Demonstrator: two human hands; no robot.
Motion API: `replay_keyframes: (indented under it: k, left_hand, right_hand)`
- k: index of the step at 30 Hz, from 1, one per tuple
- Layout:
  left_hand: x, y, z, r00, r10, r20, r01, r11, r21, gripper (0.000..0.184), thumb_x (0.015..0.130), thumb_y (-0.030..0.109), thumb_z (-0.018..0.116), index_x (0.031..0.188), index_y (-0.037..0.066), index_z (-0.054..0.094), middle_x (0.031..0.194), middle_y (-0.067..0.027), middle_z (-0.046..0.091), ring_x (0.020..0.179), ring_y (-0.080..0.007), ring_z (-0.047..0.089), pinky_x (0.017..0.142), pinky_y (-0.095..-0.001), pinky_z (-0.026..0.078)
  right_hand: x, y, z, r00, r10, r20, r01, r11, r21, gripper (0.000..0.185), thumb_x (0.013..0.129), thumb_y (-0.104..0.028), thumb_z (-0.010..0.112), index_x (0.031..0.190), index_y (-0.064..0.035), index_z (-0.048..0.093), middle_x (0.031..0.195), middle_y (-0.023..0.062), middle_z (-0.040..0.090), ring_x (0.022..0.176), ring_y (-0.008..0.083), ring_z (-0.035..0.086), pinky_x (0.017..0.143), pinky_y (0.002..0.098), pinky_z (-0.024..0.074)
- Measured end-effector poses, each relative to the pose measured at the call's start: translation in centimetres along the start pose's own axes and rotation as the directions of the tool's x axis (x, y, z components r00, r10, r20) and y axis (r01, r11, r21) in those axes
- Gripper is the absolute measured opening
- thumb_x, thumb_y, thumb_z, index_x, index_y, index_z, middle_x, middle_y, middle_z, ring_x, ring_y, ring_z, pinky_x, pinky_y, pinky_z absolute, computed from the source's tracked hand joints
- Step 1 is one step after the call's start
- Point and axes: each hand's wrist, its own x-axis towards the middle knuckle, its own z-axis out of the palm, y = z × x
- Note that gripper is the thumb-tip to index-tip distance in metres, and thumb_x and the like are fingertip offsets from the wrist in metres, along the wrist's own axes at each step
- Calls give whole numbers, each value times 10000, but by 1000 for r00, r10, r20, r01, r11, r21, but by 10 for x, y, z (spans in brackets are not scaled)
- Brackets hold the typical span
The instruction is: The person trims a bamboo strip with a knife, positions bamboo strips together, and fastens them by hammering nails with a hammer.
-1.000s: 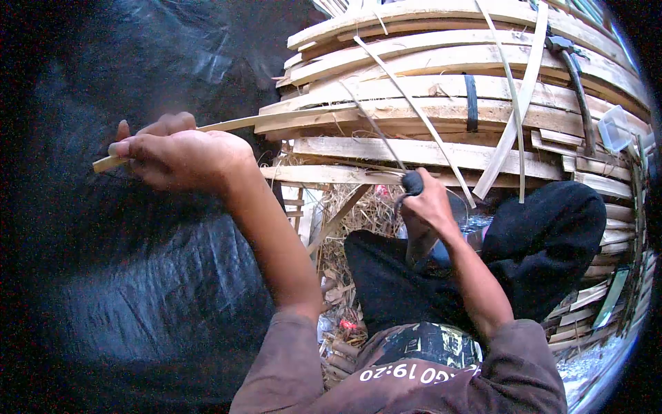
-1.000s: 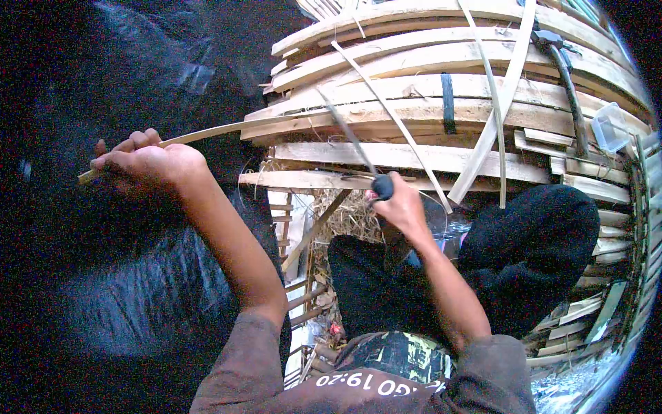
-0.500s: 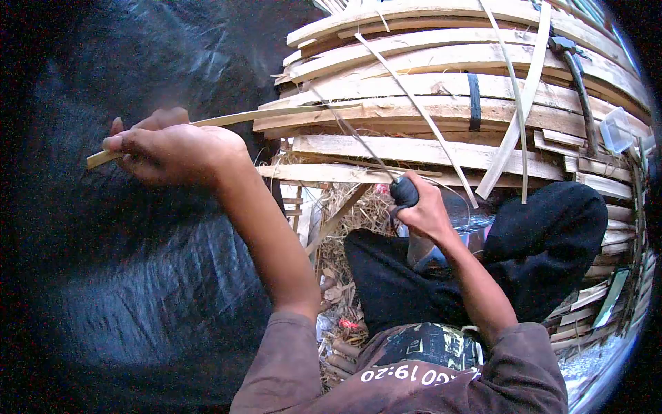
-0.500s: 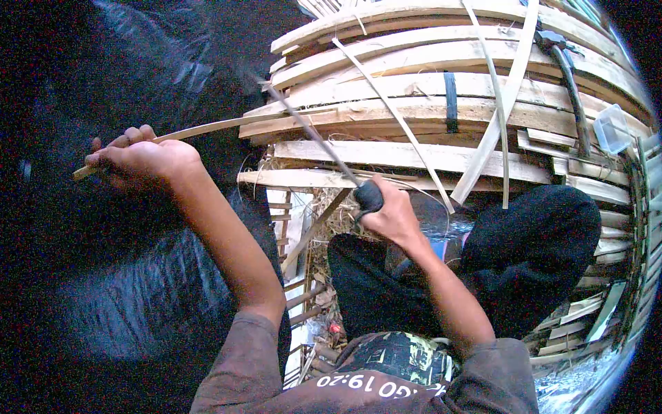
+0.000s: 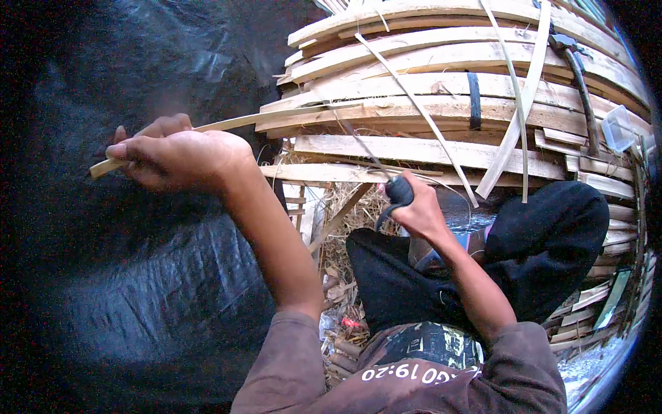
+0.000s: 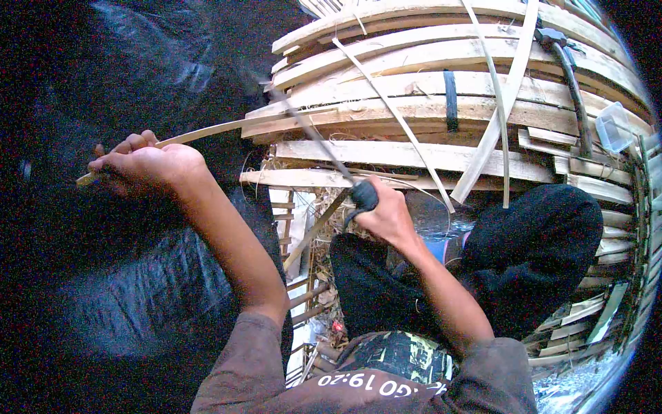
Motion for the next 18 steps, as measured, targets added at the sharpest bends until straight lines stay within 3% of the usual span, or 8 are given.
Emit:
replay_keyframes:
  k: [4,8,10,11,12,14,15,18]
  left_hand:
    - [-5,4,0,1000,5,18,-4,999,-45,351,1039,386,409,1055,50,512,543,37,338,489,-77,292,476,-238,272]
    - [-9,8,5,999,-32,8,33,999,-25,352,1036,387,420,1057,47,509,564,33,361,510,-77,313,491,-238,289]
    - [-6,8,5,999,-41,-5,41,999,4,351,1035,385,426,1055,44,509,574,30,374,519,-79,324,495,-238,292]
    - [-4,6,4,999,-32,8,32,999,13,345,1035,380,429,1050,43,503,584,26,387,527,-81,335,499,-243,298]
    - [-4,4,2,1000,-24,19,24,1000,20,338,1035,374,433,1044,42,497,594,23,400,536,-84,346,502,-247,304]
    - [4,-4,0,999,-50,-21,51,999,20,330,1036,365,434,1034,40,486,598,21,406,535,-88,350,510,-252,317]
    - [8,-9,-3,995,-77,-59,78,997,17,322,1037,356,434,1024,37,475,602,20,412,534,-92,353,519,-256,330]
    - [20,-21,-16,989,-135,-58,135,991,-2,301,1038,343,436,1006,45,454,620,18,428,551,-94,366,548,-263,357]
  right_hand:
    - [1,2,-22,993,114,-11,-114,990,-87,378,667,-187,713,992,-42,587,821,195,646,761,354,648,706,426,497]
    - [-3,-30,-21,994,-105,33,104,994,11,399,642,-150,704,1001,-28,581,814,197,638,766,355,652,706,415,500]
    - [-3,-41,-18,983,-170,75,163,983,85,416,630,-140,734,1003,-32,586,811,154,625,728,272,615,712,362,488]
    - [-3,-41,-17,977,-201,65,196,978,67,452,614,-125,691,1041,-27,580,818,202,639,784,378,654,719,424,503]
    - [-3,-38,-15,977,-202,67,197,978,71,452,614,-125,691,1041,-27,580,818,202,639,784,378,654,719,424,503]
    - [-1,-19,-8,993,-116,38,116,993,-9,443,622,-126,684,1042,-36,577,833,213,646,808,396,656,726,432,503]
    - [1,3,-1,998,-61,-4,61,998,-19,427,624,-156,733,1007,-28,596,797,170,628,750,301,637,714,368,498]
    - [2,24,-10,991,100,-88,-106,992,-62,409,646,-147,699,1028,-31,611,878,178,660,794,305,644,748,371,496]
